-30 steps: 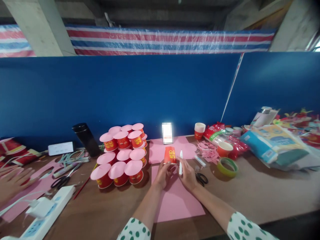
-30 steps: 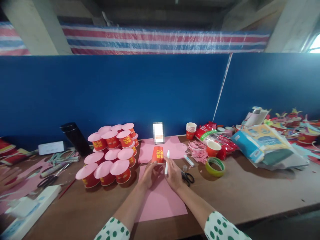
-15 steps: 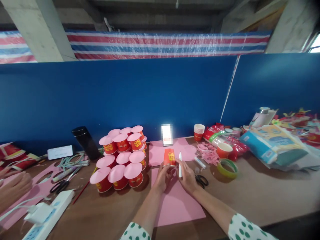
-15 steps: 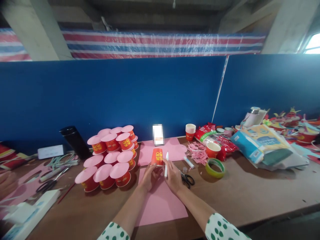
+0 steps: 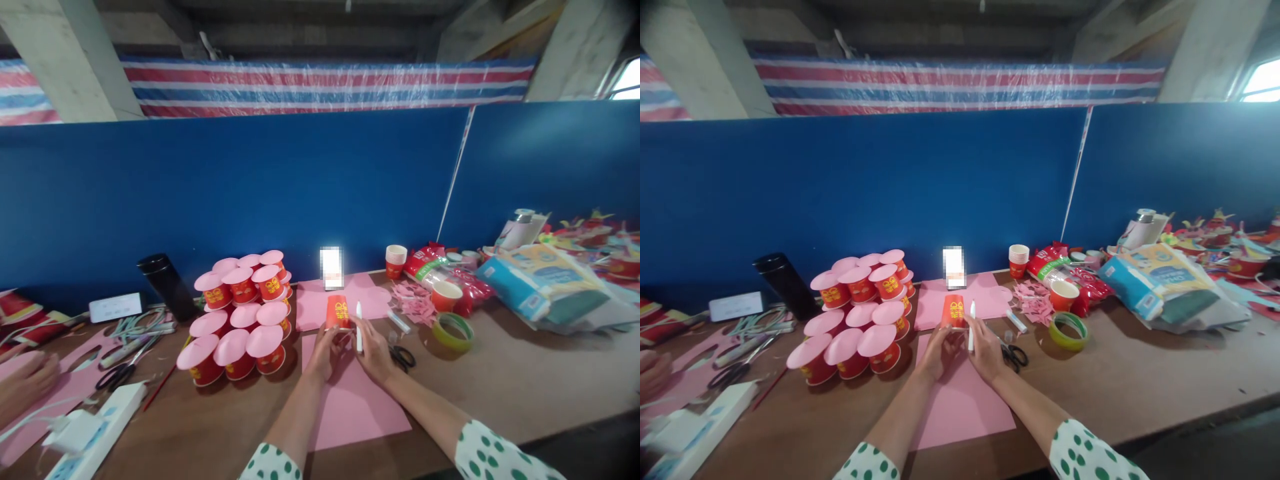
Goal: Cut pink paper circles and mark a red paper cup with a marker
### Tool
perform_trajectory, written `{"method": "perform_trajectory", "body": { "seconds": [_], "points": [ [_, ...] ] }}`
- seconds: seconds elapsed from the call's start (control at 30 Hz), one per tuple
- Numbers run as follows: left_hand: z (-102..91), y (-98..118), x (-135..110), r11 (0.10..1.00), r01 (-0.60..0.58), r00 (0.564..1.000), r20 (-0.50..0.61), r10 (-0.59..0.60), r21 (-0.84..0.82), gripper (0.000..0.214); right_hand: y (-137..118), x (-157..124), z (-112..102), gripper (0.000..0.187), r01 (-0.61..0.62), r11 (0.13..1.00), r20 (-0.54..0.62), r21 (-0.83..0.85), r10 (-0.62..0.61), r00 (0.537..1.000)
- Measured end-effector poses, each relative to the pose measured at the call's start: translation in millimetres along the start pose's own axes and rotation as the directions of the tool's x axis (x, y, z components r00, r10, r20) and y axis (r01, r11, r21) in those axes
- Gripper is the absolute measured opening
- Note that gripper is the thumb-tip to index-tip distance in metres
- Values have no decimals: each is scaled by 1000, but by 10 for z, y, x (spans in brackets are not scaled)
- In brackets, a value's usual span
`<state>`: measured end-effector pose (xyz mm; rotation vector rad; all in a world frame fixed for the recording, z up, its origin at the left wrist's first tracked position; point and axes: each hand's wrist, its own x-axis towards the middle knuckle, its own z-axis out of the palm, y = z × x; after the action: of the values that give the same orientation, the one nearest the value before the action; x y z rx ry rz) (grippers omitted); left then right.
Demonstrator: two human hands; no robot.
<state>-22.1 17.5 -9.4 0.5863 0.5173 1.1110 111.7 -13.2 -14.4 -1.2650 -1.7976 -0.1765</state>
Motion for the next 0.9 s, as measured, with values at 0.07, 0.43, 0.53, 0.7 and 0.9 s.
{"method": "perform_trajectory", "body": {
  "seconds": [0.07, 0.43, 0.53, 0.7, 0.9],
  "points": [
    [5, 7, -4, 1000, -6, 1000, -4, 6, -4, 27, -3, 1, 2, 42, -2, 1000, 1, -4, 2, 1000],
    [26, 19, -14, 999, -29, 1000, 10, 29, 14, 28, -10, 0, 2, 43, -7, 1000, 1, 5, 7, 1000],
    [25, 19, -9, 999, -29, 1000, -3, 29, 21, 28, -11, 3, -5, 43, -8, 1000, -1, 12, 8, 1000],
    [17, 17, -2, 1000, -19, 1000, -7, 19, 7, 27, -31, 20, -33, 42, -1, 1000, 3, 25, 1, 1000],
    [8, 16, -5, 1000, 17, 1000, -3, -17, 13, 31, -32, 19, -23, 39, -10, 999, 2, 42, 10, 1000]
  ]
}}
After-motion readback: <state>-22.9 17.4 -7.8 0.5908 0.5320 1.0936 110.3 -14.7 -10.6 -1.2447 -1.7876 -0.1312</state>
